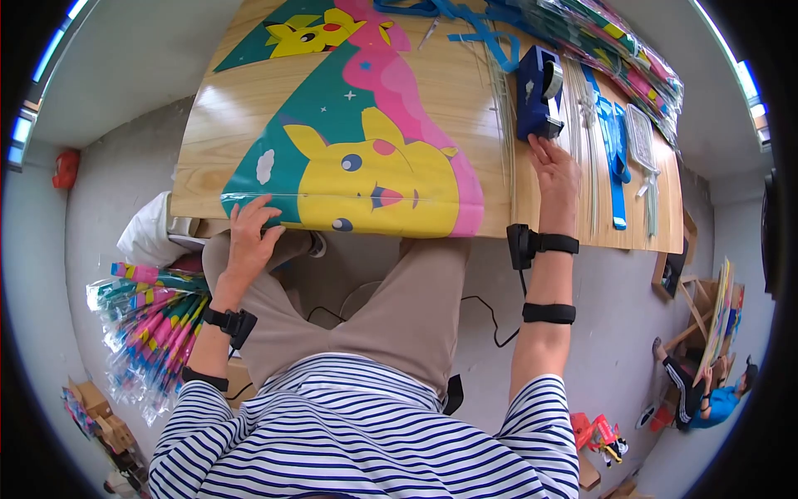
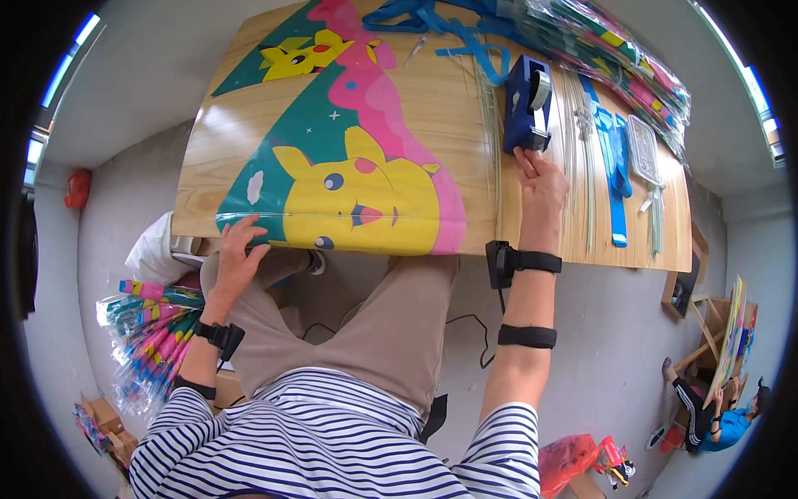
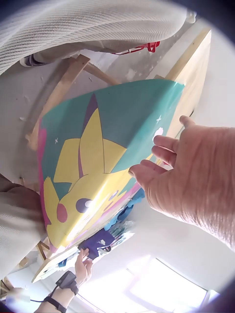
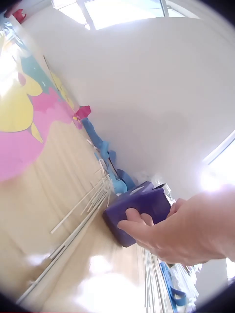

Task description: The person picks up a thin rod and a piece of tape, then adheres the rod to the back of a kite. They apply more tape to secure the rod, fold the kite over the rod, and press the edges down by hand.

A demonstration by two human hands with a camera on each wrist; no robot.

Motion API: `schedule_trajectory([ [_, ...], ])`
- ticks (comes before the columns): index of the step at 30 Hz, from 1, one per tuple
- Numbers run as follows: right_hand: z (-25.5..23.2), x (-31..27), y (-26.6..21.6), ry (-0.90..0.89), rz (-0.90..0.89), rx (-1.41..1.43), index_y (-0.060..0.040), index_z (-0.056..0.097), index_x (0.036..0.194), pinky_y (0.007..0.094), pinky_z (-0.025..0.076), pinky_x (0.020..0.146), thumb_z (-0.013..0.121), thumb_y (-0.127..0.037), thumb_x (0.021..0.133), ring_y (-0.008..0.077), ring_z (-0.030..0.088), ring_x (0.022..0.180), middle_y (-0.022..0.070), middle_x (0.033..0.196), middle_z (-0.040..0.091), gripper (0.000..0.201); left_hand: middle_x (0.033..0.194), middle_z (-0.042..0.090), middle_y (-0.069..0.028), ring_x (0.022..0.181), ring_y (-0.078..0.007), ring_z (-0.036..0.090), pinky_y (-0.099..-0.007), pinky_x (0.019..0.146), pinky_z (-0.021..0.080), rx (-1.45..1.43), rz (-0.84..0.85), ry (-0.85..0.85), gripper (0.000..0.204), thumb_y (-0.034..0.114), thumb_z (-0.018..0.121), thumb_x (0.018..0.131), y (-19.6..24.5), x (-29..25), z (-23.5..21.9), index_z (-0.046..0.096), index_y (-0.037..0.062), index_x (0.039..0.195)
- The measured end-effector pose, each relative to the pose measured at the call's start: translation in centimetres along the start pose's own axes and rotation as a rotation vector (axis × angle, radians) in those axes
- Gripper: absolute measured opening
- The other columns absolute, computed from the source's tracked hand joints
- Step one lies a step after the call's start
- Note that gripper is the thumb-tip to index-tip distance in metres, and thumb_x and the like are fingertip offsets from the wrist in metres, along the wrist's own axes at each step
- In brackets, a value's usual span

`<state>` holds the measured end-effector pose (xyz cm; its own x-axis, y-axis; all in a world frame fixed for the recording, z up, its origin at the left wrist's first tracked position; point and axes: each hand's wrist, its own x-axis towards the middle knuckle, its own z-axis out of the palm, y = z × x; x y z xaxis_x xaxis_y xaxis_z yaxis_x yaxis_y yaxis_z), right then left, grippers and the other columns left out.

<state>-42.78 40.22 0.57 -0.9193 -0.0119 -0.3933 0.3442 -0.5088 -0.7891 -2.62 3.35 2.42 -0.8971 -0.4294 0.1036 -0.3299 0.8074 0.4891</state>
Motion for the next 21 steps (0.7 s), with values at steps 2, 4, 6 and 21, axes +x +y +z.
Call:
schedule_trajectory([
  [2,0.3,0.3,0.1,0.09,-0.047,-0.174,0.0114,0.059,0.094,0.0422,0.057,0.075,0.061,0.004,0.087,0.0358,0.07,0.078,0.0193,0.089,0.066,0.01,0.132,0.059,-0.0119,0.124,-0.0307,0.053,-0.0558,0.114,0.023,-0.006,0.015,0.009,0.024,0.009,0.069,0.08,0.6,0.3,0.0,0.066,0.0075,0.104],
  [4,1.2,1.2,0.0,0.186,-0.156,-0.44,0.0121,0.061,0.087,0.0394,0.057,0.065,0.063,0.003,0.085,0.033,0.069,0.068,0.017,0.079,0.066,0.009,0.132,0.059,-0.0124,0.123,-0.031,0.054,-0.054,0.114,0.023,-0.004,0.03,0.024,0.024,0.008,0.069,0.08,1.1,0.6,0.0,0.066,0.0069,0.104],
  [6,0.6,2.9,0.3,0.219,-0.305,-0.707,0.0107,0.061,0.078,0.0397,0.054,0.059,0.065,-0.002,0.08,0.0297,0.067,0.062,0.0157,0.07,0.064,0.013,0.131,0.06,-0.0131,0.123,-0.0317,0.054,-0.0507,0.114,0.025,0.004,0.041,0.035,0.025,0.007,0.069,0.08,1.2,0.4,0.0,0.065,0.0058,0.105],
  [21,7.1,-11.0,4.3,-0.702,0.246,-1.106,0.002,0.067,0.082,0.0233,0.038,0.043,0.068,-0.008,0.083,0.009,0.05,0.047,0.0056,0.064,0.061,0.01,0.126,0.061,-0.0109,0.125,-0.0285,0.053,-0.0567,0.113,0.023,-0.054,0.301,0.063,0.026,0.011,0.07,0.077,6.1,2.0,2.8,0.065,0.0066,0.102],
])
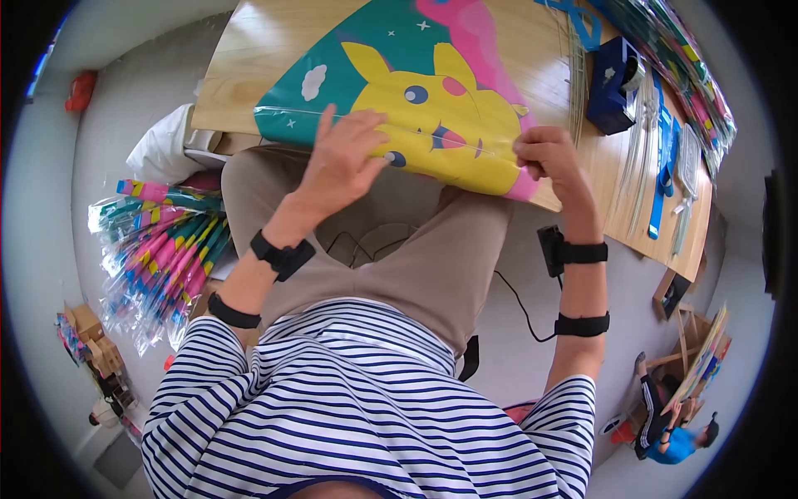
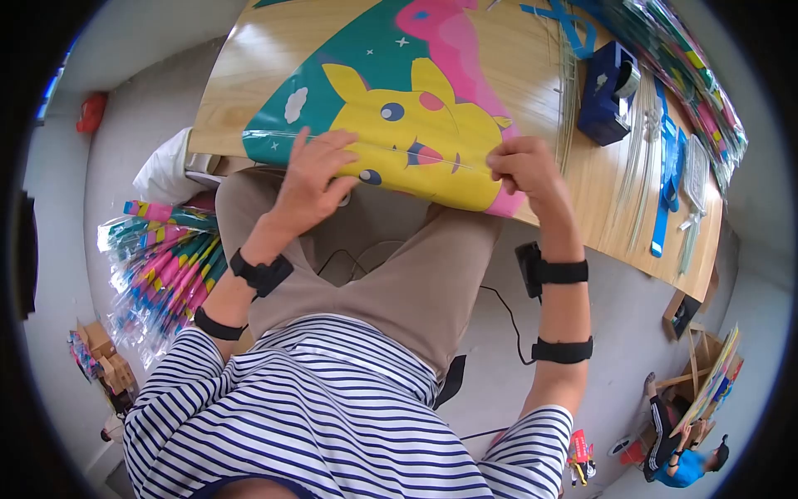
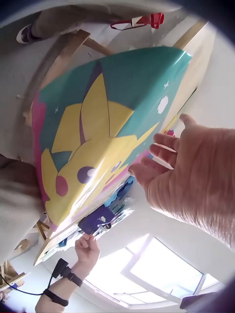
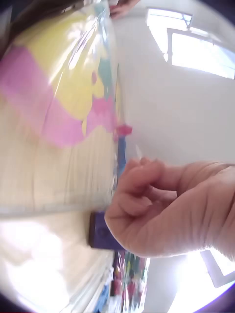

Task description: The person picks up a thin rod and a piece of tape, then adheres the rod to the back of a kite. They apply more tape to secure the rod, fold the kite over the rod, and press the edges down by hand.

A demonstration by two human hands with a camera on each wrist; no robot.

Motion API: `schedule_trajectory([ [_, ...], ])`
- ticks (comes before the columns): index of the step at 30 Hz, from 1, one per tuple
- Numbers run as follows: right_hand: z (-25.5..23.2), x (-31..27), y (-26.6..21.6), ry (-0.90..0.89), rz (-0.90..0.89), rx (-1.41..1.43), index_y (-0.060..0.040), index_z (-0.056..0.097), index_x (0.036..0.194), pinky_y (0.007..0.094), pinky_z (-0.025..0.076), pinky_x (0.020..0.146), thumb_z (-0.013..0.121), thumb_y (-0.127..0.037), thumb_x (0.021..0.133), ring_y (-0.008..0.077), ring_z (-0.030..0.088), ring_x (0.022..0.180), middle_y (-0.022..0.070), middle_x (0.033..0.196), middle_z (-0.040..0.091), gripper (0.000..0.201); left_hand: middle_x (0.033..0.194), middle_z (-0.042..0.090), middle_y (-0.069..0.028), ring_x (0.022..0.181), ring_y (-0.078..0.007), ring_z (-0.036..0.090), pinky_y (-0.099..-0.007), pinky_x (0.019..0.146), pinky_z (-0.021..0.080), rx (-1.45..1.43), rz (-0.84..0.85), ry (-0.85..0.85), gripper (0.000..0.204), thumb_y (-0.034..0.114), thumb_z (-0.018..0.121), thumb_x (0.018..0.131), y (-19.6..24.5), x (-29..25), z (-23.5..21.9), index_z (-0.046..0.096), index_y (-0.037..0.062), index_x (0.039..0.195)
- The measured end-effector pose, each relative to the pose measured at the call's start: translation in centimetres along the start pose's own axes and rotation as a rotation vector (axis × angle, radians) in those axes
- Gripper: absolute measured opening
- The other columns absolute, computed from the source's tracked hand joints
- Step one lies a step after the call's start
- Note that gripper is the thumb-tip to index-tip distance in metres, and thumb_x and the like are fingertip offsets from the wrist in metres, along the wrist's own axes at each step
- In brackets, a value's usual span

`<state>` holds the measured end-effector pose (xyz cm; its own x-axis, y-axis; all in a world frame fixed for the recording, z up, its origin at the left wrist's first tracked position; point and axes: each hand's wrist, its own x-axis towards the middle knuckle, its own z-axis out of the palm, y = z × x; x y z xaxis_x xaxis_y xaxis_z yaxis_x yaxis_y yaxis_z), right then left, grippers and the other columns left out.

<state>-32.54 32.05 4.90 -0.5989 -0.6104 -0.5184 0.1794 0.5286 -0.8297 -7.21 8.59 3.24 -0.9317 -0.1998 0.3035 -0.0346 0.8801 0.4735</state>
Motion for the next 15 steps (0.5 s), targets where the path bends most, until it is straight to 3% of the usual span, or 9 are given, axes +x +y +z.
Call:
schedule_trajectory([
  [1,1.0,0.5,-0.3,-0.078,0.022,-0.039,0.0016,0.066,0.08,0.0228,0.037,0.043,0.067,-0.007,0.084,0.0086,0.05,0.047,0.0055,0.064,0.061,0.01,0.126,0.061,-0.0108,0.126,-0.0284,0.052,-0.0574,0.113,0.022,0.0,0.037,-0.011,0.025,0.011,0.07,0.077,0.7,0.4,0.5,0.065,0.0065,0.101],
  [4,2.1,2.6,0.1,-0.093,0.038,-0.236,0.0032,0.065,0.077,0.0236,0.037,0.041,0.066,-0.004,0.082,0.0095,0.049,0.046,0.0067,0.062,0.06,0.009,0.128,0.061,-0.0107,0.127,-0.0286,0.051,-0.0569,0.115,0.021,-0.037,0.091,-0.059,0.024,0.01,0.072,0.075,2.4,0.8,2.0,0.063,0.006,0.098],
  [15,2.4,3.6,0.9,-0.09,0.066,-0.372,0.0029,0.063,0.072,0.0257,0.033,0.038,0.066,-0.002,0.079,0.0098,0.046,0.042,0.0069,0.059,0.059,0.009,0.136,0.054,-0.013,0.135,-0.0302,0.043,-0.0617,0.114,0.02,-0.108,0.229,-0.169,0.023,0.014,0.076,0.075,5.3,2.1,5.8,0.061,0.0039,0.09],
])
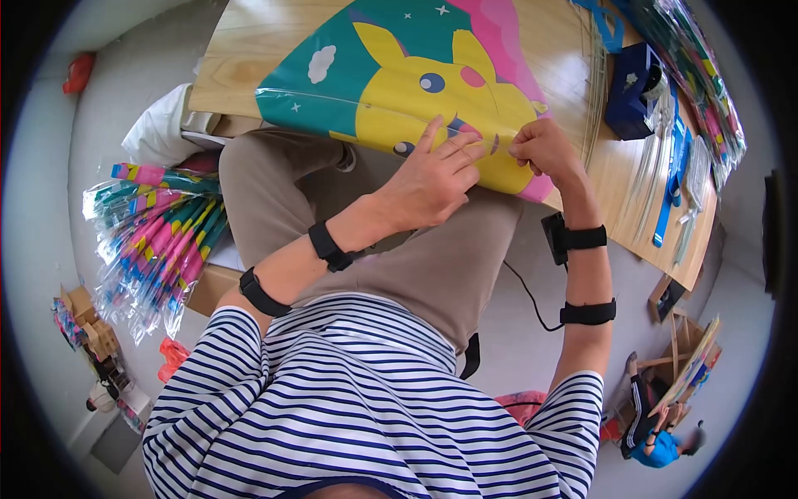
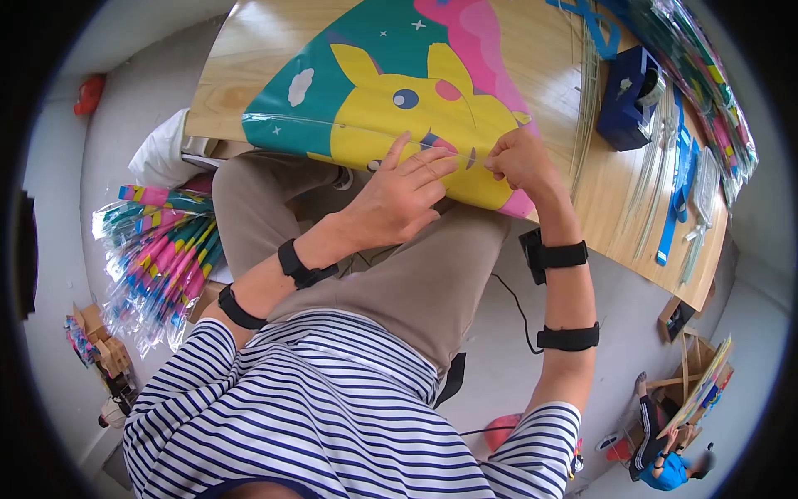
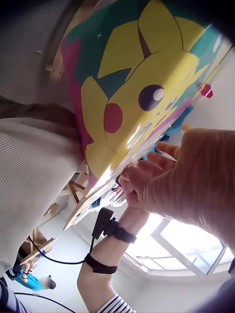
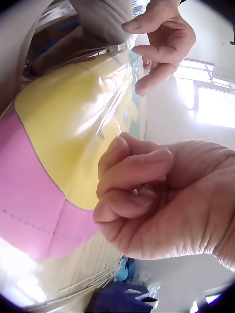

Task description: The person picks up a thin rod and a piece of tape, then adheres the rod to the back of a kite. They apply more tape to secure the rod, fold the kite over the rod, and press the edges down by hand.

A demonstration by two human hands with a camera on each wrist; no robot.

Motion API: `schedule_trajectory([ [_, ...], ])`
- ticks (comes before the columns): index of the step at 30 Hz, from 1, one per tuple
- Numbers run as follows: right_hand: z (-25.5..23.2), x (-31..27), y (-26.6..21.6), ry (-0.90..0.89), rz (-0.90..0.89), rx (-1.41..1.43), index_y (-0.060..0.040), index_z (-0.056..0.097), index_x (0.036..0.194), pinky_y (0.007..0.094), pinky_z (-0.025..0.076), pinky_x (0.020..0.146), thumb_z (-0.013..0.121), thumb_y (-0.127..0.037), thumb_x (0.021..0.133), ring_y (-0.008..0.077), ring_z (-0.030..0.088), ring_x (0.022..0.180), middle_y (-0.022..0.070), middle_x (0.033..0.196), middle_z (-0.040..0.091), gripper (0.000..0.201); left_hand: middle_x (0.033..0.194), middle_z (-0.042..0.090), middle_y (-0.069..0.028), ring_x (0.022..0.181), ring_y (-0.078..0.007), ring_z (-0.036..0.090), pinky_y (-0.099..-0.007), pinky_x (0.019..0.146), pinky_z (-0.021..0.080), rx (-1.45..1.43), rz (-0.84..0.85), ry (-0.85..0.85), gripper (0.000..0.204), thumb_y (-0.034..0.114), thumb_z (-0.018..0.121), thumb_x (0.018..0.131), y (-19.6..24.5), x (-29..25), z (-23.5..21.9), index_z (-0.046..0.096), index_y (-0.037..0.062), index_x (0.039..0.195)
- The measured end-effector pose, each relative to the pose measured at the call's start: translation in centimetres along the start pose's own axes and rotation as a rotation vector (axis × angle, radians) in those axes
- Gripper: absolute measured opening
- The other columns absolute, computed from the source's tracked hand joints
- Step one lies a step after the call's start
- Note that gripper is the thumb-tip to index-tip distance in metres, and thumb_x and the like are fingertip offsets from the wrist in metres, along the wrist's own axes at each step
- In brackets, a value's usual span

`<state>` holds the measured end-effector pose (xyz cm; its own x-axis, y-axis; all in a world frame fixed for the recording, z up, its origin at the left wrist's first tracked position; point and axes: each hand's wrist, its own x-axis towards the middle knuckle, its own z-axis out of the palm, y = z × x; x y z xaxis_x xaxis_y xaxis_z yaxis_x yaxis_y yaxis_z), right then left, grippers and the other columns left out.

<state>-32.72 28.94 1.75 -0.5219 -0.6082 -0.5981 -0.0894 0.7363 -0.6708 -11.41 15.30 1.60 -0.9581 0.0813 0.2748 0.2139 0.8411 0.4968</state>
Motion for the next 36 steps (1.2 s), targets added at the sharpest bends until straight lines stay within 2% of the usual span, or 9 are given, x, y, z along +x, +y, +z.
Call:
schedule_trajectory([
  [19,0.4,0.3,1.0,0.079,0.015,-0.075,0.0012,0.064,0.07,0.0273,0.037,0.039,0.069,-0.006,0.078,0.0115,0.05,0.044,0.0054,0.057,0.059,0.012,0.137,0.054,-0.0141,0.134,-0.0306,0.044,-0.0616,0.114,0.021,0.024,0.008,-0.051,0.034,0.016,0.077,0.075,-0.3,2.0,2.5,0.062,0.0015,0.102],
  [22,0.4,0.1,0.8,0.09,0.006,-0.102,0.0014,0.065,0.066,0.0306,0.044,0.042,0.067,-0.006,0.075,0.0147,0.055,0.046,0.0068,0.055,0.059,0.012,0.136,0.054,-0.0133,0.134,-0.03,0.044,-0.0614,0.114,0.021,0.049,0.01,-0.063,0.036,0.016,0.078,0.074,-0.4,2.1,2.8,0.062,0.0019,0.103],
  [25,0.5,0.5,1.3,0.091,0.007,-0.127,0.002,0.065,0.07,0.0306,0.043,0.042,0.069,-0.008,0.076,0.0148,0.055,0.045,0.0068,0.056,0.06,0.012,0.136,0.054,-0.0117,0.133,-0.0289,0.045,-0.062,0.114,0.021,0.084,0.01,-0.071,0.039,0.018,0.079,0.073,-0.6,2.0,3.1,0.062,0.0026,0.104],
  [28,0.3,0.1,1.4,0.062,0.024,-0.001,0.0028,0.065,0.076,0.0257,0.035,0.039,0.07,-0.009,0.08,0.01,0.048,0.043,0.0055,0.059,0.059,0.013,0.136,0.054,-0.0097,0.133,-0.0268,0.046,-0.0632,0.114,0.022,0.132,0.011,-0.075,0.04,0.02,0.08,0.072,-0.6,1.9,3.3,0.063,0.0035,0.104],
  [34,-2.0,-1.7,1.7,-0.117,0.141,0.448,0.0059,0.069,0.094,0.0223,0.027,0.037,0.067,-0.014,0.089,0.0067,0.041,0.039,0.007,0.062,0.06,0.021,0.136,0.055,-0.0077,0.132,-0.0234,0.047,-0.0664,0.112,0.022,0.192,0.03,-0.106,0.039,0.023,0.08,0.071,-0.6,1.9,2.9,0.065,0.0055,0.103],
  [36,-2.1,-2.8,1.4,-0.102,0.164,0.597,0.0064,0.068,0.091,0.0233,0.026,0.037,0.068,-0.013,0.087,0.0078,0.04,0.039,0.0103,0.061,0.06,0.02,0.136,0.055,-0.0075,0.132,-0.0232,0.047,-0.067,0.112,0.022,0.201,0.035,-0.107,0.038,0.024,0.08,0.072,-0.7,1.9,2.8,0.065,0.0062,0.102],
])
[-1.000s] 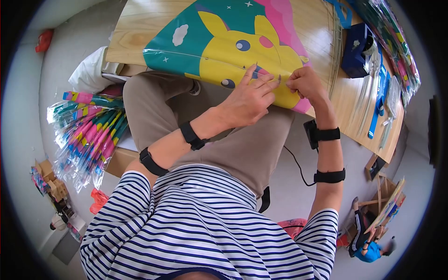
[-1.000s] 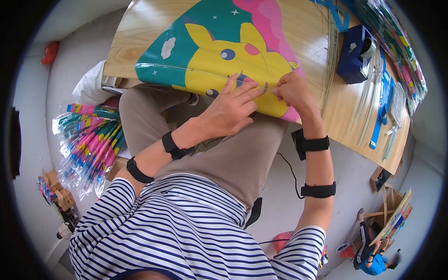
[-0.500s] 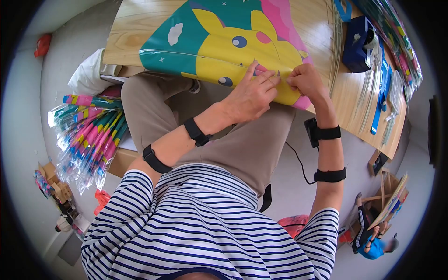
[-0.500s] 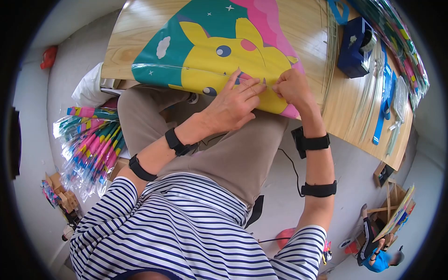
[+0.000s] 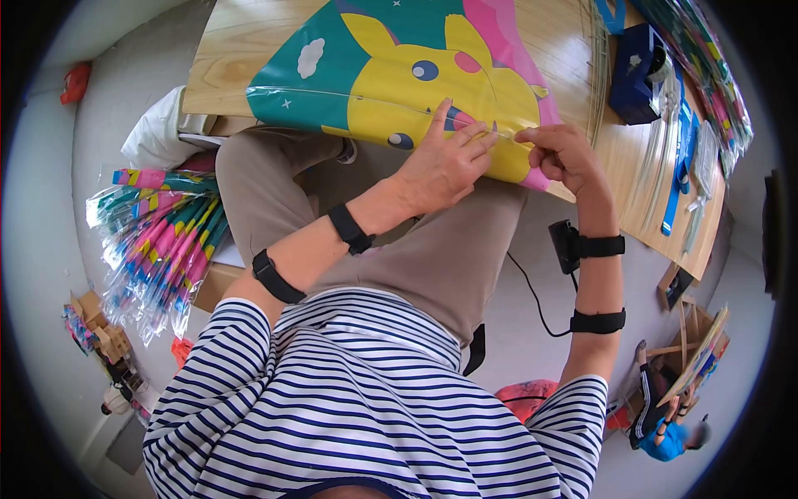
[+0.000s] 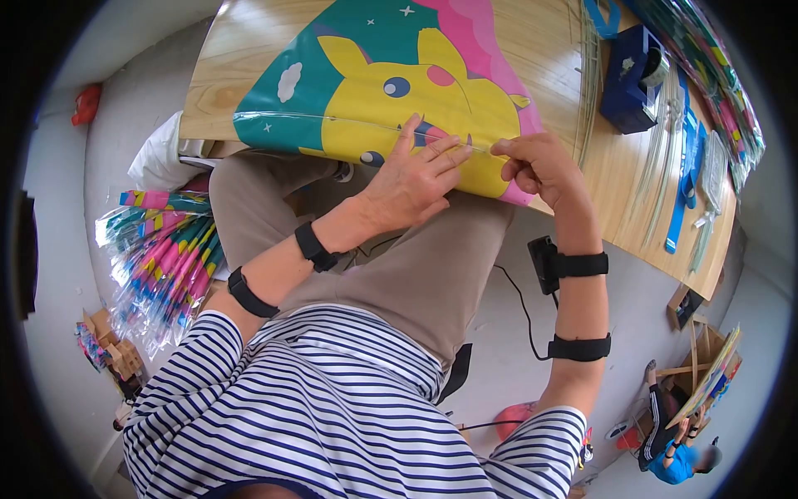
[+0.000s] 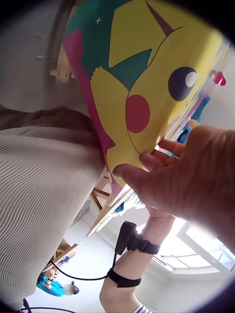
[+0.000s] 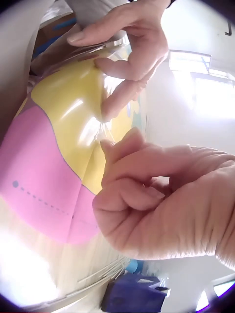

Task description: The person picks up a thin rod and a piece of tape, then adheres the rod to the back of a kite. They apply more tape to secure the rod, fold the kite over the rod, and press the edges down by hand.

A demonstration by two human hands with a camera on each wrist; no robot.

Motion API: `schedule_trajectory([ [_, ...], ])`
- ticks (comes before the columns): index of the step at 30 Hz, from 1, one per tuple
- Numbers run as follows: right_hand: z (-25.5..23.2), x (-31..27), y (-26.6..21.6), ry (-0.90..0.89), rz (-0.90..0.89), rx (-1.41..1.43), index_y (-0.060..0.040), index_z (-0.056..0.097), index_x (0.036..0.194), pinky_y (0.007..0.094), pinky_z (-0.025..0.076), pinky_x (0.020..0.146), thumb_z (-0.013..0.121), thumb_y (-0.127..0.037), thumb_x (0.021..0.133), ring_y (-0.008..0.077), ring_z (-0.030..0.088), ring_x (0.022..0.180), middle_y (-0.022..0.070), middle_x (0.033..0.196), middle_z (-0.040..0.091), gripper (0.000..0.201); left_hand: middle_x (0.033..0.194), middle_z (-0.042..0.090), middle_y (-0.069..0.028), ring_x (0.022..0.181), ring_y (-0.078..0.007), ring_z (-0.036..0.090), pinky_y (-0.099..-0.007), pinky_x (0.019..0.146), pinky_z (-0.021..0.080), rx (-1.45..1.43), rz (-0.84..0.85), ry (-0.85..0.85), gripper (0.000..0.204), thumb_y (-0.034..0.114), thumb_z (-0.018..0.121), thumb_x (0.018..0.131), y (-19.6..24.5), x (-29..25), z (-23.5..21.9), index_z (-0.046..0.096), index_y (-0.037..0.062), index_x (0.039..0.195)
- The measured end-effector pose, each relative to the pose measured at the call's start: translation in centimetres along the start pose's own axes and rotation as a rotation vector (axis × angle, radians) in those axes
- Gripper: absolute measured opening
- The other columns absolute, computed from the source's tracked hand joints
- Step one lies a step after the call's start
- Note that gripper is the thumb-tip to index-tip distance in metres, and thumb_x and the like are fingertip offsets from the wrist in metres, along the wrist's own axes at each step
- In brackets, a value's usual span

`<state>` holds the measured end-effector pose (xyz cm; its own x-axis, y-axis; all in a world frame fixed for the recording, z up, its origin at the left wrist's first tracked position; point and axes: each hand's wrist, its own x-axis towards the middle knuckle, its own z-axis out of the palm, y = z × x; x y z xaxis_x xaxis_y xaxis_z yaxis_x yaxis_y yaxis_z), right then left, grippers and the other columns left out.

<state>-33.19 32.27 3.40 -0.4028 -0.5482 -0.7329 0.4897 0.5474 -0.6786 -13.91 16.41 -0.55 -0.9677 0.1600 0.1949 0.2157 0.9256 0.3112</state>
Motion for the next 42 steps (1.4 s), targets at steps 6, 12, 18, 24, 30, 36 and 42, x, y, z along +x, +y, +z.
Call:
schedule_trajectory([
  [6,-2.1,-0.6,1.2,0.247,-0.155,0.026,0.0069,0.069,0.094,0.0232,0.028,0.037,0.069,-0.012,0.087,0.0079,0.04,0.039,0.0094,0.063,0.061,0.02,0.136,0.055,-0.0074,0.132,-0.0234,0.047,-0.0683,0.111,0.022,0.007,0.002,0.015,0.038,0.024,0.081,0.07,0.1,-0.1,0.1,0.065,0.0066,0.1],
  [12,3.0,-1.5,2.3,0.471,-0.499,-0.291,0.0009,0.07,0.09,0.0269,0.044,0.052,0.07,-0.008,0.084,0.0139,0.056,0.055,0.0087,0.068,0.065,0.011,0.136,0.054,-0.0069,0.133,-0.0237,0.046,-0.0699,0.109,0.023,-0.001,0.001,0.013,0.04,0.024,0.081,0.07,0.2,-0.1,0.3,0.065,0.0063,0.102],
  [18,5.8,2.3,4.4,0.688,-0.567,-0.69,-0.0007,0.069,0.084,0.0372,0.05,0.066,0.074,-0.01,0.076,0.029,0.065,0.069,0.0142,0.074,0.068,0.014,0.137,0.054,-0.0062,0.133,-0.0226,0.046,-0.0703,0.109,0.024,0.091,0.01,0.059,0.04,0.024,0.081,0.069,0.2,-0.3,1.0,0.066,0.0062,0.101],
  [24,4.0,4.4,4.4,0.676,-0.384,-0.775,-0.0022,0.07,0.08,0.0377,0.051,0.066,0.077,-0.016,0.072,0.0314,0.066,0.071,0.0141,0.075,0.069,0.017,0.138,0.053,-0.0061,0.133,-0.0218,0.046,-0.0718,0.108,0.024,0.106,0.009,0.059,0.036,0.024,0.08,0.069,0.1,-0.4,1.0,0.066,0.0066,0.098],
  [30,5.3,4.0,4.5,0.747,-0.463,-0.792,-0.003,0.072,0.079,0.0388,0.051,0.063,0.075,-0.021,0.071,0.0281,0.069,0.07,0.0141,0.073,0.07,0.02,0.137,0.054,-0.0079,0.132,-0.0232,0.047,-0.073,0.107,0.024,0.104,0.021,0.122,0.031,0.023,0.075,0.072,0.0,-0.7,1.6,0.068,0.0066,0.098],
  [36,3.4,4.1,3.5,0.609,-0.426,-0.905,-0.002,0.072,0.08,0.0399,0.051,0.063,0.075,-0.022,0.069,0.028,0.069,0.069,0.017,0.072,0.069,0.023,0.134,0.058,-0.0063,0.133,-0.0235,0.046,-0.0755,0.105,0.023,0.095,0.002,0.095,0.026,0.021,0.067,0.077,-0.1,-1.0,1.7,0.071,0.0118,0.101],
  [42,2.0,3.7,4.9,0.541,-0.348,-0.673,-0.001,0.073,0.085,0.0356,0.053,0.069,0.077,-0.017,0.072,0.0215,0.069,0.073,0.0122,0.078,0.072,0.021,0.137,0.055,-0.0059,0.135,-0.0214,0.043,-0.0767,0.105,0.023,0.07,-0.039,0.144,0.025,0.022,0.069,0.077,0.1,-1.5,1.9,0.072,0.0127,0.099],
])
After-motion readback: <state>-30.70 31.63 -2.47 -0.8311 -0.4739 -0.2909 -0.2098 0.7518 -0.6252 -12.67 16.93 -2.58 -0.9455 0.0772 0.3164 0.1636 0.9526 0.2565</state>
